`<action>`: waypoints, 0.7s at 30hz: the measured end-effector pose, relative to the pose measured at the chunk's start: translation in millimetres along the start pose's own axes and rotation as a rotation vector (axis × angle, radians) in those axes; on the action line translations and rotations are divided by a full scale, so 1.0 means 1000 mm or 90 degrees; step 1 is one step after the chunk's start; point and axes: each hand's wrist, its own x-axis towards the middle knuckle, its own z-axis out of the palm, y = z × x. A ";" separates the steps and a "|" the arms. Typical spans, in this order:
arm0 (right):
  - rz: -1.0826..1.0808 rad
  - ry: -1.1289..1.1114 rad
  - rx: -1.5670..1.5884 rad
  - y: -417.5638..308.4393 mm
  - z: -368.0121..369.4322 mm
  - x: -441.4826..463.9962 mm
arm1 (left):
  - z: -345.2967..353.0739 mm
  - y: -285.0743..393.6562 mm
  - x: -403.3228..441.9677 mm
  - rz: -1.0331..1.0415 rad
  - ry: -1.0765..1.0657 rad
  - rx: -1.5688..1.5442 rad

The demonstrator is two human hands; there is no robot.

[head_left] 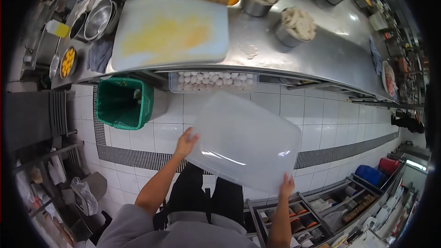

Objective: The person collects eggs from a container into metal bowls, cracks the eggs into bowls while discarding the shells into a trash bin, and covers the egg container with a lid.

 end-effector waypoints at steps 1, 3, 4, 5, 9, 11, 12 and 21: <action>0.020 -0.091 0.038 -0.031 0.032 0.018 | -0.013 -0.021 0.010 -0.003 0.006 -0.004; -0.017 -0.102 -0.086 -0.049 0.112 0.059 | -0.034 -0.065 0.032 0.029 0.123 -0.022; -0.048 -0.119 -0.036 -0.056 0.147 0.076 | -0.041 -0.089 0.048 0.028 0.127 -0.027; -0.079 -0.138 0.012 -0.064 0.178 0.091 | -0.047 -0.112 0.066 0.056 0.179 -0.021; -0.106 -0.096 0.047 -0.099 0.272 0.122 | -0.058 -0.121 0.113 0.064 0.250 -0.033; -0.114 -0.096 0.046 -0.109 0.304 0.142 | -0.058 -0.125 0.135 0.058 0.268 -0.049; -0.157 -0.081 0.071 -0.114 0.319 0.153 | -0.058 -0.124 0.147 0.060 0.306 -0.012; -0.212 -0.056 0.228 -0.192 0.398 0.237 | -0.101 -0.117 0.312 0.229 0.427 0.034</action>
